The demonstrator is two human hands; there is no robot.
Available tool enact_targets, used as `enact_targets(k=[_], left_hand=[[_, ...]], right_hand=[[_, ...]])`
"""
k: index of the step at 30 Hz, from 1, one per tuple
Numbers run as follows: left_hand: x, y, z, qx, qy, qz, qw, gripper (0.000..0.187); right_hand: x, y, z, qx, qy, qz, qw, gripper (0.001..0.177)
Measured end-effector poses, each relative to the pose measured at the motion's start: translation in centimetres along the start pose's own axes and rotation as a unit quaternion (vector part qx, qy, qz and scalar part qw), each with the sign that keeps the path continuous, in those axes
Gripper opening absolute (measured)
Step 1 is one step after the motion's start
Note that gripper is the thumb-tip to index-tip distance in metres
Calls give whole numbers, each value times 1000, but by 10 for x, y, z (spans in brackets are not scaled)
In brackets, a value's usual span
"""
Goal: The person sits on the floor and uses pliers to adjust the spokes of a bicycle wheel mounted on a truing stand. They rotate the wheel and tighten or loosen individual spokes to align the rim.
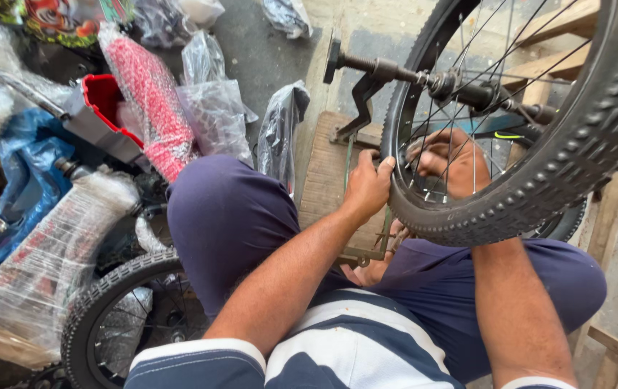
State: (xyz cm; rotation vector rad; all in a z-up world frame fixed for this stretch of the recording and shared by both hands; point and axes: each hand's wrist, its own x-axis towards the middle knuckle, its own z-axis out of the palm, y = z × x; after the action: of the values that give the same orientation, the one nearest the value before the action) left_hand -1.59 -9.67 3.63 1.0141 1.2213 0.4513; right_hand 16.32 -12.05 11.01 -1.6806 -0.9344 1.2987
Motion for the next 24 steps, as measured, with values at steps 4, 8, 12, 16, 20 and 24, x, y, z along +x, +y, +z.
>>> enact_targets(k=[4,8,12,16,20,24], left_hand=[[-3,6,-3,-8,-13,-17,1000,55],[-4,7,-4,2,-17,-15,1000,55],[-1,2,-2,20,-7,-3,1000,54],[1,-3,0,14,-5,6,1000,52],[3,-6,4,19,2,13,1000,51],[1,-3,1,19,2,9,1000,52]], right_hand=[[3,20,1,28,138,43,989,24],[-7,12,-1,-35,40,45,998,28],[-12,-5,8,-114,32,8,993,36],[-14,-17,12,-120,48,29,991,31],[-16,-20,9,-109,38,24,993,32],[-18,-18,17,-110,70,26,991,33]])
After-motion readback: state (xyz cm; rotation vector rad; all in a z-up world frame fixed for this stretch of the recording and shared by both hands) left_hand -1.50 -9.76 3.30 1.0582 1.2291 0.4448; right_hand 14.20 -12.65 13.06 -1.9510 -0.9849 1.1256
